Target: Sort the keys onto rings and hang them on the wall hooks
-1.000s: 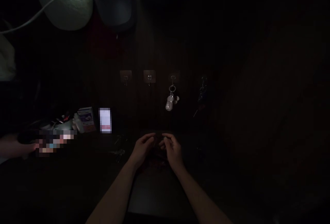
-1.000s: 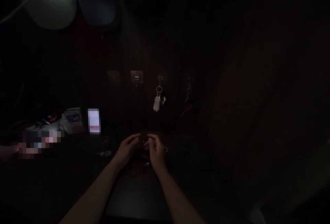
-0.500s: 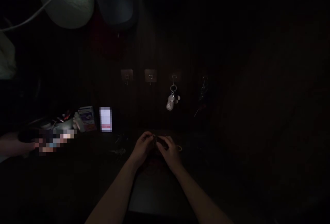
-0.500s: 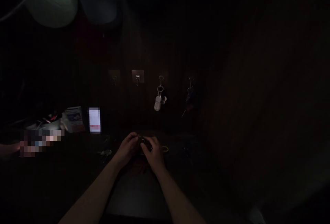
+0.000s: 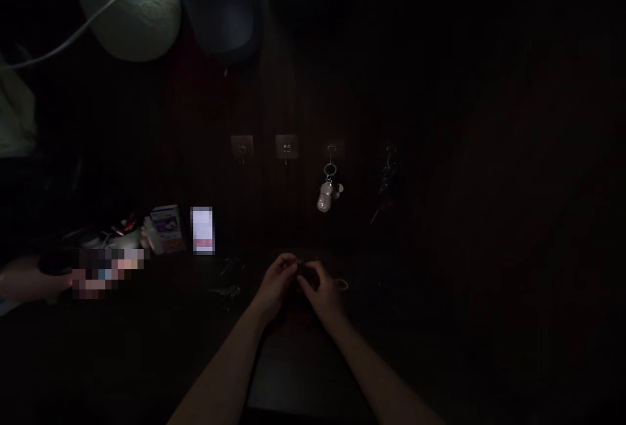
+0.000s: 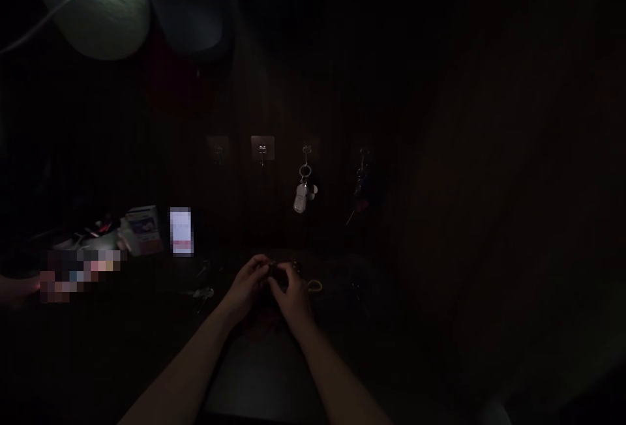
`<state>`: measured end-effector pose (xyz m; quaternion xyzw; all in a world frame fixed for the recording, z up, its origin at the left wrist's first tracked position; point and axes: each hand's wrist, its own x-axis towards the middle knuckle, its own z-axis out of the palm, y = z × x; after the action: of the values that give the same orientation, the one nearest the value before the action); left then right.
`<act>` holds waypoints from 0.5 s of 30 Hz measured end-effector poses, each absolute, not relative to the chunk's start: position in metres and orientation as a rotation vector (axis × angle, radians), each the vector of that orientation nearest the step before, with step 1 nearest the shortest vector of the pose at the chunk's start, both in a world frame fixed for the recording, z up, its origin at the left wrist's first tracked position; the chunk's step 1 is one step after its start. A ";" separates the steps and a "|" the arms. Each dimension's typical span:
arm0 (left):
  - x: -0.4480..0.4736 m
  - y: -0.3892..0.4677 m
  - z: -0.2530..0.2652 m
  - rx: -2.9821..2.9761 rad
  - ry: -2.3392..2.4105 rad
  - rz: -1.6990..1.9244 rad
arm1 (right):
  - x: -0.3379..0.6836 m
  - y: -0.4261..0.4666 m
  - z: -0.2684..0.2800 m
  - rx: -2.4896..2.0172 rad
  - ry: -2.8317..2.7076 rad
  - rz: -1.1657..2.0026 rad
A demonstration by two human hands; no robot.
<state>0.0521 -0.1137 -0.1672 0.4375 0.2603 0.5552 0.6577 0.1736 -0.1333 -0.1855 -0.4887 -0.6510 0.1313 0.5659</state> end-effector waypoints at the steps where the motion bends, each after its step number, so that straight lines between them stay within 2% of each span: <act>1: 0.052 -0.114 -0.167 0.987 0.602 1.249 | 0.174 -0.133 -0.185 -1.139 -1.539 0.270; 15: 0.047 -0.113 -0.168 1.013 0.610 1.183 | 0.179 -0.135 -0.181 -1.079 -1.545 -0.032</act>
<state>0.0474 -0.1134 -0.1678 0.4495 0.2705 0.5248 0.6704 0.1787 -0.1355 -0.1813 -0.4633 -0.6631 -0.0136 0.5878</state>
